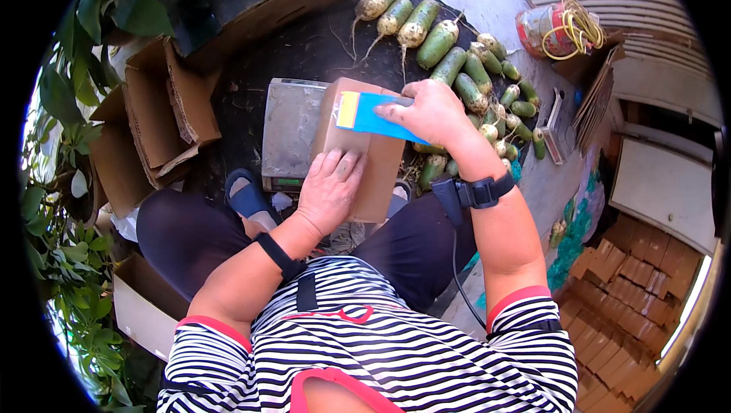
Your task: The person tapes a cardboard box, places a plastic bag inside, and then fills the bag with green radishes from a pile on the floor.
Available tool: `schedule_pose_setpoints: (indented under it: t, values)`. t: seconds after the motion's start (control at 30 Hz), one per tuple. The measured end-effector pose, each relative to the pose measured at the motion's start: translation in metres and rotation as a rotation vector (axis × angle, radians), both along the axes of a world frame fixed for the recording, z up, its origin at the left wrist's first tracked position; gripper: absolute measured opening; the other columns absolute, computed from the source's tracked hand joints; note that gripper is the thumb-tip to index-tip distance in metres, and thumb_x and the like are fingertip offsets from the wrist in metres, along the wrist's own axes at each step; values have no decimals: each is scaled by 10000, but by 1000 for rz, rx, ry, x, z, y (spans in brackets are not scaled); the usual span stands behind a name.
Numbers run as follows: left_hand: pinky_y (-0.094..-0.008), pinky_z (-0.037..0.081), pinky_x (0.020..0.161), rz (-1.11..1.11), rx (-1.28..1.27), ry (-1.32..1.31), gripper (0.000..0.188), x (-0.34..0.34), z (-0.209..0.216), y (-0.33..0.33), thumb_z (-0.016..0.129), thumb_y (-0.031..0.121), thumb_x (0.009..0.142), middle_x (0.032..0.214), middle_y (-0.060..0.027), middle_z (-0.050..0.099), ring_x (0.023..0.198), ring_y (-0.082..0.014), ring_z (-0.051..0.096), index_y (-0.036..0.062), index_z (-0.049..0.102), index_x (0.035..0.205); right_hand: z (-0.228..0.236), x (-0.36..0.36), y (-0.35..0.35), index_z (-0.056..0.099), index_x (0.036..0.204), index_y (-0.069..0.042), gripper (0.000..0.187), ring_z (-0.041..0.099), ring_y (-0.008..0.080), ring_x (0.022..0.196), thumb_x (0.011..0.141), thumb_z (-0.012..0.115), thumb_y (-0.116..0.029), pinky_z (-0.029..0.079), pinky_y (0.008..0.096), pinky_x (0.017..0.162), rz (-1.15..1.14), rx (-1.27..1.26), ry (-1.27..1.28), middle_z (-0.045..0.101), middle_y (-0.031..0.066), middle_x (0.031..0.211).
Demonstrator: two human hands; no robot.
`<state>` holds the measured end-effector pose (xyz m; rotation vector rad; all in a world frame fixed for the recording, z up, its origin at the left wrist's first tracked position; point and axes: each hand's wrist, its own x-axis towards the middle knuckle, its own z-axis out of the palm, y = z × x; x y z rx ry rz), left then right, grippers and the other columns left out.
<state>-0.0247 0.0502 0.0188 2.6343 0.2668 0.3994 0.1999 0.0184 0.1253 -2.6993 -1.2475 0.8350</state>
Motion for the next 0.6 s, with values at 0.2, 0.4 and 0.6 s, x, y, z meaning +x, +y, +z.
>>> schedule_pose_setpoints:
  t: [0.2,0.4,0.6]
  values:
    - [-388,383,948,-20,101,209,525,3,16,-11,634,223,821,1428,-64,487,1142,-258,487,22,572,1302,4,3,2,724,842,39,617,687,383,828,713,717,-564,537,434,758,0,-40,34,685,255,817]
    - [-403,348,1018,68,68,245,589,7,17,-29,661,242,814,1460,-71,458,1222,-286,450,28,534,1347,5,1,2,739,864,14,625,686,371,884,716,687,-591,543,424,805,1,-74,28,701,234,889]
    - [-442,334,1069,13,139,195,612,6,0,-39,664,231,811,1487,-78,429,1301,-307,408,33,511,1369,-1,4,-2,746,894,0,612,690,365,900,718,690,-583,549,417,820,4,-48,45,706,226,908]
